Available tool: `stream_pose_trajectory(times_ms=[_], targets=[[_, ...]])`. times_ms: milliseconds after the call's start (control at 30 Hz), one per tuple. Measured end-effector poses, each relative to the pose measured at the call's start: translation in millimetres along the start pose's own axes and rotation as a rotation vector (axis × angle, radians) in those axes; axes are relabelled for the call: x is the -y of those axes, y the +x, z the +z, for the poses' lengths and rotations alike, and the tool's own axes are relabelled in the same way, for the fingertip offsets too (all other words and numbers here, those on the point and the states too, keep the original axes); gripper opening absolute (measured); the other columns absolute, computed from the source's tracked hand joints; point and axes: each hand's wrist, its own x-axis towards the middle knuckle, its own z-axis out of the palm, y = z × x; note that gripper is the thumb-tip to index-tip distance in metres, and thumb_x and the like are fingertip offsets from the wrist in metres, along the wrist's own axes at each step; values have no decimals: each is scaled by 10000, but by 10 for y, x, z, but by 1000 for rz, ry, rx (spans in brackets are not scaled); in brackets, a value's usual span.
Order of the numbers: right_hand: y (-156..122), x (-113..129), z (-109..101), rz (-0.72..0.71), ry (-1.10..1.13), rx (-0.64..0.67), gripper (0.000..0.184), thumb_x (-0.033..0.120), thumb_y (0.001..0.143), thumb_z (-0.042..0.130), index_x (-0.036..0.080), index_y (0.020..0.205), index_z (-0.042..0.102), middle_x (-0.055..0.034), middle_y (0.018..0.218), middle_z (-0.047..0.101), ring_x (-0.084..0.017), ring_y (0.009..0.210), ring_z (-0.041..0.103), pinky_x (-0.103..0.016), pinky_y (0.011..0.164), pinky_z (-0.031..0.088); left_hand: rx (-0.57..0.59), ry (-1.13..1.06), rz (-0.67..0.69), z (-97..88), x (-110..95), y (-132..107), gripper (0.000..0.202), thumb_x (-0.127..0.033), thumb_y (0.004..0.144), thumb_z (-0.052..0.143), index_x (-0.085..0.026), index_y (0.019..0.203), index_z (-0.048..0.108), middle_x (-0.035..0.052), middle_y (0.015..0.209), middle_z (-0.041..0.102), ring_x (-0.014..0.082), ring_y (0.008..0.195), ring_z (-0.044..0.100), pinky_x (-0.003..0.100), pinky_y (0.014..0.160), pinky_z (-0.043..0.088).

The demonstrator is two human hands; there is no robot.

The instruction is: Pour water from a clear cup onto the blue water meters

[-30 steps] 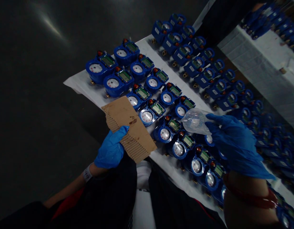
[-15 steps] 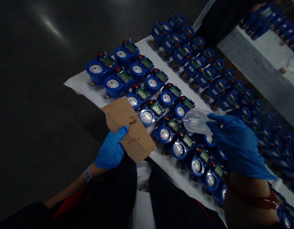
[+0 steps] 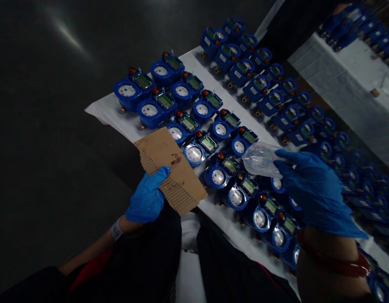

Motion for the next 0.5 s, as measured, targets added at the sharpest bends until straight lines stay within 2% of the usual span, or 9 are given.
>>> stream_pose_trajectory(times_ms=[167,433,500], targets=[[4,4,8,-18,3,-15,515,490,821,515,234,1178,783,-108,1142,753,-298,1043,711,-476,921,573,22,-13,22,-19,5,1,463,-173,874,725,-254,1326,662,9,1228,787,280,1293,654,468,1181,481],[27,80,-24,18,-19,26,582,499,788,486,197,1190,780,-133,1150,744,-332,1040,713,-516,914,574,12,-1,5,-43,-3,8,402,-190,877,731,-238,1275,688,19,1206,788,284,1307,639,472,1195,461],[24,77,-39,17,-20,41,561,497,789,484,222,1180,777,-123,1160,745,-351,1054,711,-542,918,572,14,12,8,-58,0,13,423,-205,865,748,-241,1283,686,16,1208,787,286,1317,632,468,1196,460]])
